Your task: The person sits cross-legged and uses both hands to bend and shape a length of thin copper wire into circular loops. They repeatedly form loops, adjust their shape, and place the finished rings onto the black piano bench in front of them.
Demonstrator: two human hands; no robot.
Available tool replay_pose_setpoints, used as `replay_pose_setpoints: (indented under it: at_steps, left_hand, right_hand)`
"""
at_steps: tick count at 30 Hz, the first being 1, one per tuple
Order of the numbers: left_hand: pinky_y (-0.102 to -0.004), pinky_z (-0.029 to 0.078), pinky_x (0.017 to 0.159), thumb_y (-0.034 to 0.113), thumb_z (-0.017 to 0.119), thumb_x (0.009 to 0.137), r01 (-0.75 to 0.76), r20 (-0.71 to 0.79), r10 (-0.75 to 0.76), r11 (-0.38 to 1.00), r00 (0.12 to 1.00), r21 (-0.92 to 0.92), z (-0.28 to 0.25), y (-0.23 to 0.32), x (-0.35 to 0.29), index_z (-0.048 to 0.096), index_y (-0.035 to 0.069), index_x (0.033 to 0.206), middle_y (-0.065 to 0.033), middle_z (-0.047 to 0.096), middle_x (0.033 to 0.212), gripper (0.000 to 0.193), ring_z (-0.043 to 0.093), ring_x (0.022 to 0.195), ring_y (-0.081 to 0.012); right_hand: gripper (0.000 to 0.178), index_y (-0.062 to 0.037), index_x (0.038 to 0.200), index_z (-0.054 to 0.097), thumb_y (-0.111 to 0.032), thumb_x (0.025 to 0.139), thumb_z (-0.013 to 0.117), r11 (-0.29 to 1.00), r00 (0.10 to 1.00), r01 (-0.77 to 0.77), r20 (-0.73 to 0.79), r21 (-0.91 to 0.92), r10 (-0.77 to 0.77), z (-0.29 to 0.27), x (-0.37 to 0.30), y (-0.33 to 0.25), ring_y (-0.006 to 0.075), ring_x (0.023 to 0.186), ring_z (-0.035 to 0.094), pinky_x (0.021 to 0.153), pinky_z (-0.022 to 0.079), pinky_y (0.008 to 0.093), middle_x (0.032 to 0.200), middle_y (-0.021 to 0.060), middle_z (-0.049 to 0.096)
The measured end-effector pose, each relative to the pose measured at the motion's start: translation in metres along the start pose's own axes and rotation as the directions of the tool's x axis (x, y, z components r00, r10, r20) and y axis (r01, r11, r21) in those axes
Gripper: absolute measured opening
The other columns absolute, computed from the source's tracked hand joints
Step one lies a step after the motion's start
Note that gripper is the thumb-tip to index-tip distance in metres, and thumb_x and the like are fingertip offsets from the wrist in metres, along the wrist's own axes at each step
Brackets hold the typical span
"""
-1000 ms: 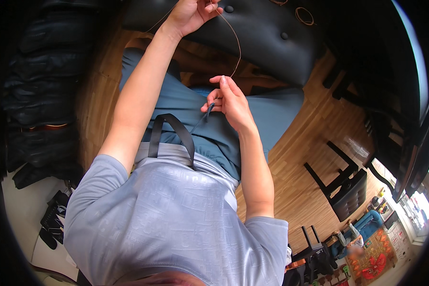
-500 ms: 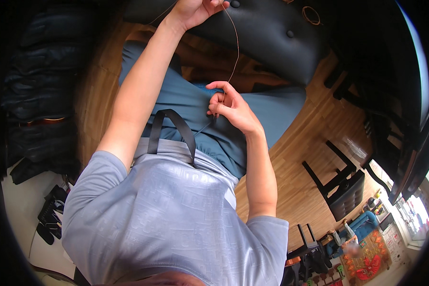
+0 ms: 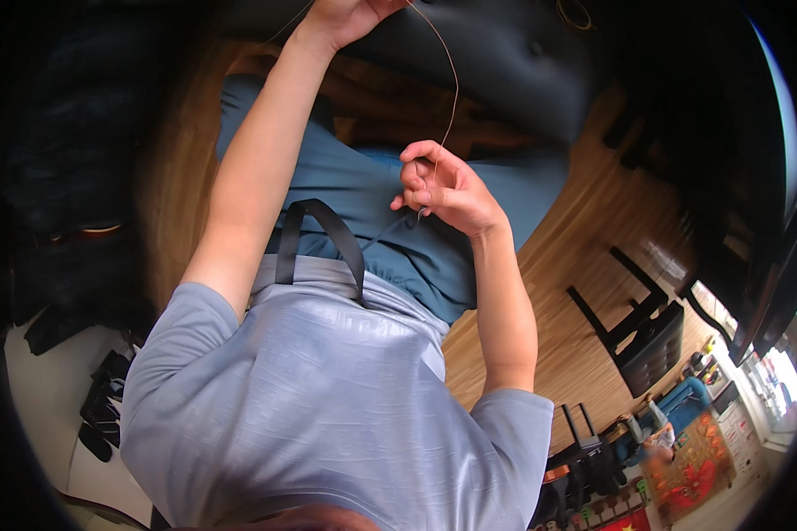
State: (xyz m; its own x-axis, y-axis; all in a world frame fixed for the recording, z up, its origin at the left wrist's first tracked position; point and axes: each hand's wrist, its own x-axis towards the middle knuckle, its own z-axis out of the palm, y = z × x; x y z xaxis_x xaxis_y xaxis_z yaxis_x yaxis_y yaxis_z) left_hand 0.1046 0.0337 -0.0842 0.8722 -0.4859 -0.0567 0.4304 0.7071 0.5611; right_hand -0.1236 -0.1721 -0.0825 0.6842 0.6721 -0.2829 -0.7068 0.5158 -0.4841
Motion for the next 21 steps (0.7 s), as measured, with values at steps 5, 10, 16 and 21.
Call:
replay_pose_setpoints:
  at_steps: [5, 10, 16, 21]
  left_hand:
    - [-0.0324, 0.051, 0.078, 0.025, 0.053, 0.105, 0.006, -0.033, -0.006, 1.0, 0.999, -0.01, -0.0019, -0.0006, 0.0002, 0.065, 0.013, 0.099, 0.0039, 0.061, 0.074, 0.019, 0.056, 0.061, -0.0094]
    - [-0.0319, 0.053, 0.077, 0.025, 0.053, 0.105, 0.011, -0.024, -0.011, 1.0, 1.0, -0.01, -0.0025, 0.0009, -0.0004, 0.065, 0.012, 0.099, 0.0038, 0.062, 0.075, 0.019, 0.057, 0.061, -0.0091]
    - [-0.0309, 0.054, 0.076, 0.025, 0.051, 0.106, 0.009, -0.013, -0.01, 1.0, 1.0, -0.016, -0.0023, 0.0004, 0.0001, 0.066, 0.012, 0.098, 0.0037, 0.064, 0.074, 0.021, 0.059, 0.062, -0.0085]
    - [-0.0299, 0.053, 0.077, 0.025, 0.046, 0.107, -0.03, 0.063, 0.025, 0.996, 0.998, 0.079, 0.0035, 0.0051, 0.0009, 0.064, 0.012, 0.093, 0.0037, 0.063, 0.072, 0.027, 0.057, 0.061, -0.0075]
  right_hand:
    - [0.058, -0.0092, 0.127, 0.051, -0.002, 0.076, 0.077, 0.999, 0.999, 0.037, 0.029, 0.036, -0.038, -0.0025, -0.0035, 0.0013, 0.0119, 0.072, 0.051, 0.095, 0.054, 0.0469, 0.089, 0.0012, 0.048]
    - [0.059, -0.0084, 0.127, 0.052, 0.003, 0.074, 0.075, 0.998, 0.998, 0.058, 0.033, 0.0, -0.058, -0.0001, -0.0043, 0.0008, 0.0126, 0.078, 0.053, 0.095, 0.054, 0.0478, 0.09, 0.0013, 0.047]
    - [0.053, -0.0047, 0.124, 0.056, 0.01, 0.075, 0.07, 0.994, 0.998, 0.062, 0.01, -0.089, -0.061, 0.0038, -0.005, -0.0033, 0.013, 0.082, 0.054, 0.095, 0.056, 0.0459, 0.091, 0.0012, 0.049]
    - [0.044, -0.0015, 0.117, 0.064, 0.013, 0.076, 0.067, 0.98, 0.998, 0.044, -0.026, -0.195, -0.05, 0.0047, -0.0044, -0.0045, 0.0139, 0.086, 0.057, 0.092, 0.057, 0.0402, 0.095, 0.0022, 0.054]
